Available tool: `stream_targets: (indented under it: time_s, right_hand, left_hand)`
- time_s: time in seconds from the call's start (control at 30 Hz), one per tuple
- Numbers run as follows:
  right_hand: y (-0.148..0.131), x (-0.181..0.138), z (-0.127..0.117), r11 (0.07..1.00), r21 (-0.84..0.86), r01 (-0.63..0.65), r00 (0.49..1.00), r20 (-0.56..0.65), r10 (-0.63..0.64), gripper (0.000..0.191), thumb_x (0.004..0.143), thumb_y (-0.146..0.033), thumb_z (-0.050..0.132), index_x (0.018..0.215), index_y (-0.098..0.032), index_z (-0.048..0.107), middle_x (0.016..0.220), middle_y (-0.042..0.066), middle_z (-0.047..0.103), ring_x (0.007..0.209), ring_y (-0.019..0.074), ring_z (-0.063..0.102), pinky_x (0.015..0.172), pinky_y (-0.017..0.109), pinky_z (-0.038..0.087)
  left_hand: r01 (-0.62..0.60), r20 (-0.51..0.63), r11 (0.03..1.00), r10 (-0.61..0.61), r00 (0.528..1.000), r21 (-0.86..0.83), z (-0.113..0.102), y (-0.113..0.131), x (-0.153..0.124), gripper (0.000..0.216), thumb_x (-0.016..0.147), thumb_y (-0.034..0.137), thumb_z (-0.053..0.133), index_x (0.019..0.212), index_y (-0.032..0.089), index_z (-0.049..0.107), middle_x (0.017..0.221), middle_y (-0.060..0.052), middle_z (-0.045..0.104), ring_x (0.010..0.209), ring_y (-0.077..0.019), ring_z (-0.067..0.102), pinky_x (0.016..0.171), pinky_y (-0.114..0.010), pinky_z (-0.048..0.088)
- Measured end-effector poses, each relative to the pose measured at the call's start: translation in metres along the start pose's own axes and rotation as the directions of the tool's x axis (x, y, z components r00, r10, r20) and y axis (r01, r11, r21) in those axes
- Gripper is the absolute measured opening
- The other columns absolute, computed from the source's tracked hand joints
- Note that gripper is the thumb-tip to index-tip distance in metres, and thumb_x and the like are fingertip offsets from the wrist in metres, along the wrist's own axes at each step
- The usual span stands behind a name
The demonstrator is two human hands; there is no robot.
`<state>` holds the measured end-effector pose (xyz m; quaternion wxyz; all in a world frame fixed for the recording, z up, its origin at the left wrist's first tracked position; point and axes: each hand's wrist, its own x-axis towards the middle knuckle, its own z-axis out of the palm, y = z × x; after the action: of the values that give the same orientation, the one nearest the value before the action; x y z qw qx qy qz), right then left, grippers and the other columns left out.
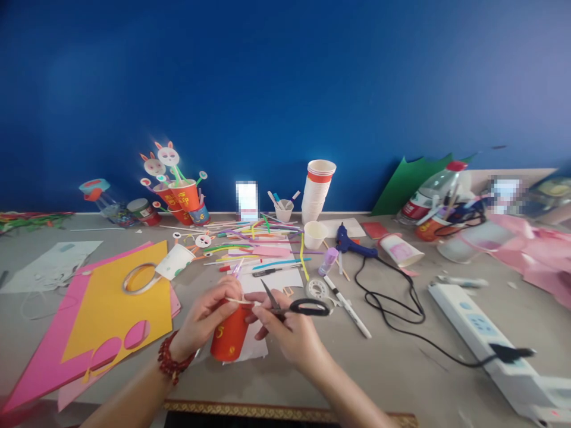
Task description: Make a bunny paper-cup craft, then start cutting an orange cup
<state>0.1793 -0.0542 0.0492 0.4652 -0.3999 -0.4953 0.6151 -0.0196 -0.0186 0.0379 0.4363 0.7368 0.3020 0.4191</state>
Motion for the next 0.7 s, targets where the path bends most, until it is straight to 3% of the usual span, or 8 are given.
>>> stream_targets:
  time_s: [0.17, 0.27, 0.4, 0.53, 0.63, 0.7]
  right_hand:
    - [-0.008, 0.005, -0.02, 0.996, -0.081, -0.044, 0.975, 0.214, 0.061, 0.03, 0.094, -0.044, 0.06, 0.081, -0.017, 0.058, 0.11, 0.012, 0.069, 0.075, 0.0165, 0.071, 0.064, 0.028, 0.06]
    - [-0.002, 0.003, -0.02, 0.979, -0.204, 0.005, 0.977, 0.208, 0.038, 0.027, 0.097, -0.043, 0.054, 0.086, -0.018, 0.057, 0.105, 0.009, 0.069, 0.083, 0.0187, 0.071, 0.072, 0.031, 0.059]
    - [0.004, -0.002, -0.014, 0.921, -0.382, 0.071, 0.986, 0.164, -0.008, 0.021, 0.101, -0.039, 0.048, 0.093, -0.021, 0.055, 0.094, 0.005, 0.069, 0.076, 0.0168, 0.07, 0.071, 0.03, 0.055]
    - [-0.012, -0.003, -0.015, 0.779, -0.604, 0.169, 0.972, 0.234, -0.029, 0.019, 0.1, -0.032, 0.047, 0.091, -0.021, 0.059, 0.082, 0.003, 0.07, 0.075, 0.0178, 0.067, 0.067, 0.028, 0.049]
    - [-0.024, -0.002, -0.019, 0.711, -0.663, 0.235, 0.953, 0.301, -0.035, 0.019, 0.1, -0.029, 0.047, 0.094, -0.022, 0.064, 0.078, 0.002, 0.069, 0.074, 0.0177, 0.064, 0.067, 0.027, 0.047]
    - [-0.024, -0.001, -0.019, 0.722, -0.65, 0.238, 0.951, 0.306, -0.039, 0.018, 0.099, -0.029, 0.049, 0.097, -0.022, 0.065, 0.077, 0.001, 0.069, 0.073, 0.018, 0.064, 0.067, 0.028, 0.047]
  left_hand:
    - [0.056, 0.068, 0.996, -0.051, 0.996, -0.076, 0.0, -0.004, 0.001, 0.025, 0.096, 0.034, 0.051, 0.077, 0.019, 0.055, 0.08, -0.003, 0.055, 0.081, -0.0187, 0.052, 0.076, -0.033, 0.042]
    - [0.058, 0.059, 0.998, -0.056, 0.997, -0.028, 0.0, -0.004, 0.0, 0.026, 0.096, 0.035, 0.052, 0.076, 0.019, 0.055, 0.078, -0.003, 0.056, 0.08, -0.019, 0.051, 0.076, -0.033, 0.041]
    - [0.032, 0.029, 0.998, -0.034, 0.999, 0.057, -0.001, -0.002, 0.0, 0.026, 0.096, 0.034, 0.051, 0.076, 0.019, 0.055, 0.077, -0.003, 0.056, 0.08, -0.0192, 0.051, 0.077, -0.033, 0.04]
    - [-0.004, 0.068, 0.993, -0.004, 0.998, 0.117, 0.0, -0.002, 0.001, 0.024, 0.097, 0.032, 0.051, 0.077, 0.019, 0.056, 0.077, -0.003, 0.057, 0.08, -0.0192, 0.051, 0.079, -0.034, 0.039]
    - [0.021, 0.09, 0.994, -0.031, 0.995, 0.109, 0.001, -0.004, 0.001, 0.025, 0.097, 0.032, 0.051, 0.077, 0.019, 0.058, 0.078, -0.004, 0.058, 0.08, -0.0193, 0.052, 0.078, -0.034, 0.04]
    - [0.035, 0.092, 0.995, -0.044, 0.995, 0.097, 0.001, -0.004, 0.001, 0.026, 0.097, 0.033, 0.051, 0.077, 0.019, 0.059, 0.079, -0.004, 0.058, 0.081, -0.0195, 0.052, 0.077, -0.034, 0.041]
